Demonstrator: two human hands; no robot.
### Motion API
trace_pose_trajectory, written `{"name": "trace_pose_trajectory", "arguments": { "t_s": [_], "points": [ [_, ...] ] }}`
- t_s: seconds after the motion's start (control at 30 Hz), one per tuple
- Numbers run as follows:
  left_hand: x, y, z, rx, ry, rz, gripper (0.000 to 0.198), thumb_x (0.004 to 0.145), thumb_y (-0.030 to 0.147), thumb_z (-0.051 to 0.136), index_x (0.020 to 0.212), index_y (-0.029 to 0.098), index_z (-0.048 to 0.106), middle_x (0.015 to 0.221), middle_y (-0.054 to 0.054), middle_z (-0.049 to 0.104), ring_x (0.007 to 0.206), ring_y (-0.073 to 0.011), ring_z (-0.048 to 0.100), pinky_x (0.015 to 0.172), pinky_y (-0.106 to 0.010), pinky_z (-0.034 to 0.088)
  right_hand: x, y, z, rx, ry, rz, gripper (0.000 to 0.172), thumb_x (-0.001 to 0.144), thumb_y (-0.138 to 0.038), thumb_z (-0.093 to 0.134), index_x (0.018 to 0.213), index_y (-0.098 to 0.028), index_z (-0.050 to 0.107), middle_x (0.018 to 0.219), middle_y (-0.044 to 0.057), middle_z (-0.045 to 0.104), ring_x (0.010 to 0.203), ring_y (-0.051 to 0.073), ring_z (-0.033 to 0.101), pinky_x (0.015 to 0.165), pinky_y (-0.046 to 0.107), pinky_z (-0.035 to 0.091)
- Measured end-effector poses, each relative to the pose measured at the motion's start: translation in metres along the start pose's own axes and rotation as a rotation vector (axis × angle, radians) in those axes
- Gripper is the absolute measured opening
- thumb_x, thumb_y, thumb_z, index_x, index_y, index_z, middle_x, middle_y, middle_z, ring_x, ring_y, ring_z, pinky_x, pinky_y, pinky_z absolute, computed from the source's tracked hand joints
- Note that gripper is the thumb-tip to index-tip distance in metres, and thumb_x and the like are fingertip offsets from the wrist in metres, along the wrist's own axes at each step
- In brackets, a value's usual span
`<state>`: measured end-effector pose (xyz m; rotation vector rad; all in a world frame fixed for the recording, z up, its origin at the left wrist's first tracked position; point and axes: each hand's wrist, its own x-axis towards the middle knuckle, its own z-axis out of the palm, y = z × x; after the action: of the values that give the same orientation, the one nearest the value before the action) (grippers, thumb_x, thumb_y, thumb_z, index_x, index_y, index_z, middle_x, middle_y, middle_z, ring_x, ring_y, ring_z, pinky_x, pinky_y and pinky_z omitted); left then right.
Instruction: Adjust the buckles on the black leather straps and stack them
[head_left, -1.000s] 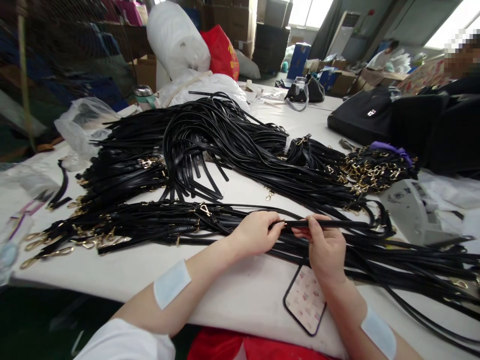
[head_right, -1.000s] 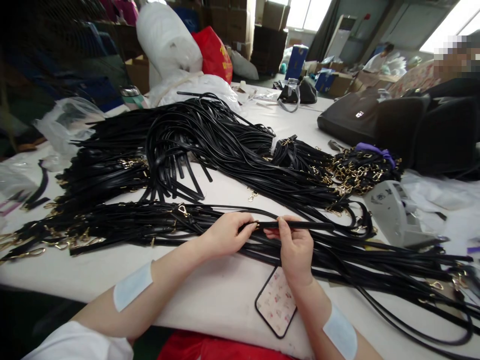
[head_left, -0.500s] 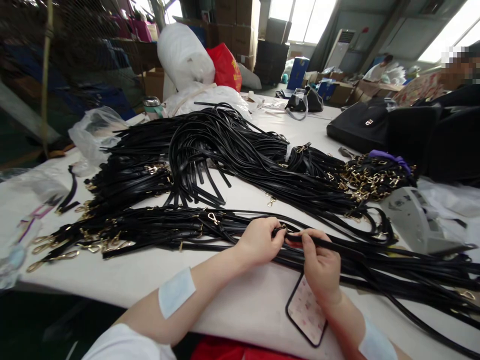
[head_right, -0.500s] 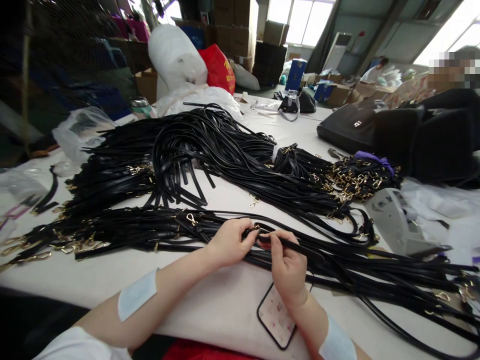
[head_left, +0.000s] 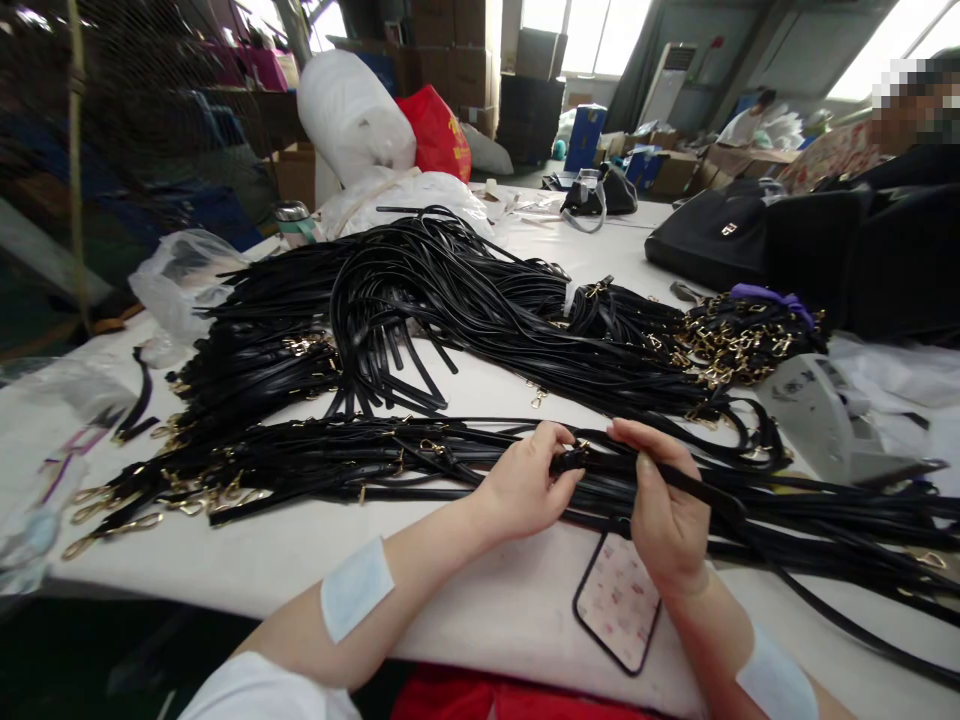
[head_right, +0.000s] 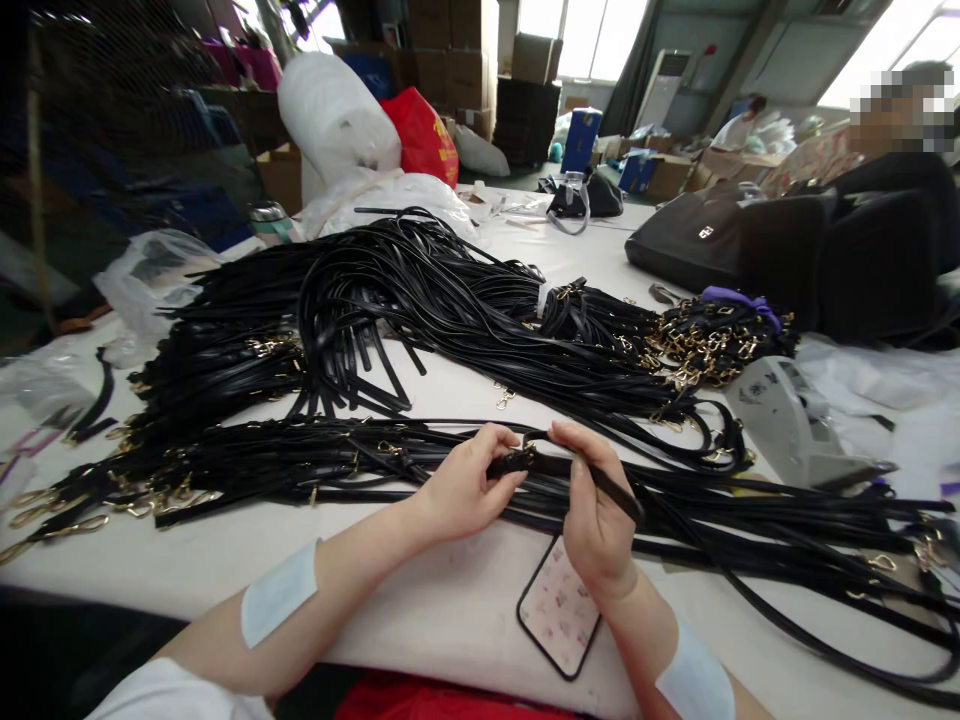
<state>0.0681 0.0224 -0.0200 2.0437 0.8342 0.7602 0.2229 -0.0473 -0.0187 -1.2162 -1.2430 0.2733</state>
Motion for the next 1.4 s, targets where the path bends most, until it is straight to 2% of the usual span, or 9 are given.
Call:
{"name": "trace_pose_trajectory", "arguments": {
  "t_s": [0.1, 0.17, 0.27, 0.4, 0.63, 0.87, 1.07, 1.23, 1.4],
  "points": [
    [0.002, -0.003, 0.001, 0.076, -0.027, -0.024, 0.020, 0.081, 0.029, 0.067, 0.094, 0.019, 0.057, 0.089, -0.004, 0.068, 0.077, -0.0190, 0.063, 0.069, -0.029, 0.047, 0.004, 0.002, -0.006, 0.108, -0.050, 0.106, 0.031, 0.097, -0.031, 0.047, 0.126, -0.027, 0.055, 0.113, 0.007, 0.062, 0.066, 0.014, 0.055, 0.069, 0.034, 0.049],
    [0.003, -0.005, 0.000, 0.113, -0.048, -0.023, 0.018, 0.079, 0.030, 0.070, 0.091, 0.020, 0.060, 0.085, -0.002, 0.069, 0.076, -0.0182, 0.063, 0.068, -0.028, 0.046, 0.007, 0.005, -0.010, 0.114, -0.109, 0.125, 0.036, 0.098, -0.042, 0.042, 0.130, -0.028, 0.053, 0.111, 0.007, 0.060, 0.061, 0.013, 0.047, 0.064, 0.032, 0.046],
    [0.004, -0.005, 0.000, 0.076, -0.047, 0.008, 0.015, 0.080, 0.030, 0.070, 0.089, 0.020, 0.065, 0.083, 0.000, 0.069, 0.075, -0.0162, 0.062, 0.069, -0.026, 0.046, 0.013, 0.010, -0.017, 0.048, -0.190, 0.108, 0.043, 0.101, -0.049, 0.029, 0.112, -0.026, 0.063, 0.103, 0.007, 0.059, 0.069, 0.016, 0.050, 0.066, 0.033, 0.045],
    [0.004, -0.005, -0.001, -0.030, -0.038, 0.054, 0.016, 0.081, 0.033, 0.070, 0.088, 0.018, 0.068, 0.082, 0.000, 0.070, 0.072, -0.0142, 0.061, 0.069, -0.025, 0.046, 0.025, 0.015, -0.025, -0.131, -0.382, 0.115, 0.035, 0.097, -0.040, 0.048, 0.069, -0.021, 0.059, 0.096, 0.006, 0.059, 0.084, 0.019, 0.055, 0.071, 0.032, 0.045],
    [0.003, -0.002, 0.000, -0.105, -0.022, -0.014, 0.016, 0.080, 0.031, 0.069, 0.087, 0.017, 0.067, 0.080, -0.001, 0.069, 0.070, -0.0136, 0.060, 0.066, -0.024, 0.045, 0.038, 0.017, -0.029, -0.329, -0.609, 0.032, 0.037, 0.096, -0.035, 0.048, 0.063, -0.020, 0.055, 0.104, 0.007, 0.065, 0.095, 0.021, 0.058, 0.094, 0.041, 0.042],
    [-0.001, -0.004, 0.003, -0.018, -0.082, 0.056, 0.018, 0.082, 0.032, 0.068, 0.093, 0.017, 0.068, 0.081, -0.002, 0.070, 0.065, -0.0128, 0.058, 0.064, -0.024, 0.045, 0.026, 0.016, -0.019, -0.336, -0.632, -0.063, 0.032, 0.097, -0.028, 0.043, 0.070, -0.021, 0.059, 0.110, 0.007, 0.066, 0.104, 0.022, 0.060, 0.111, 0.055, 0.024],
    [0.000, -0.004, 0.003, 0.060, -0.099, 0.083, 0.020, 0.084, 0.034, 0.066, 0.097, 0.019, 0.070, 0.080, -0.003, 0.070, 0.067, -0.0145, 0.061, 0.066, -0.025, 0.047, 0.020, 0.016, -0.013, -0.280, -0.604, -0.063, 0.030, 0.096, -0.027, 0.044, 0.071, -0.021, 0.059, 0.104, 0.006, 0.068, 0.099, 0.021, 0.062, 0.113, 0.055, 0.024],
    [0.005, -0.005, -0.003, -0.096, 0.031, -0.008, 0.022, 0.078, 0.031, 0.074, 0.095, 0.018, 0.072, 0.088, -0.002, 0.074, 0.075, -0.0150, 0.065, 0.072, -0.025, 0.049, 0.030, 0.022, -0.025, -0.194, -0.475, 0.098, 0.023, 0.091, -0.036, 0.058, 0.074, -0.021, 0.062, 0.103, 0.007, 0.066, 0.096, 0.022, 0.061, 0.092, 0.040, 0.046],
    [0.004, -0.008, 0.004, -0.189, -0.013, -0.032, 0.018, 0.075, 0.029, 0.075, 0.087, 0.016, 0.071, 0.080, -0.001, 0.072, 0.071, -0.0139, 0.063, 0.070, -0.024, 0.049, 0.024, 0.021, -0.016, -0.129, -0.520, 0.081, 0.021, 0.091, -0.032, 0.059, 0.074, -0.020, 0.063, 0.090, 0.005, 0.064, 0.087, 0.020, 0.060, 0.080, 0.034, 0.048]
  ]
}}
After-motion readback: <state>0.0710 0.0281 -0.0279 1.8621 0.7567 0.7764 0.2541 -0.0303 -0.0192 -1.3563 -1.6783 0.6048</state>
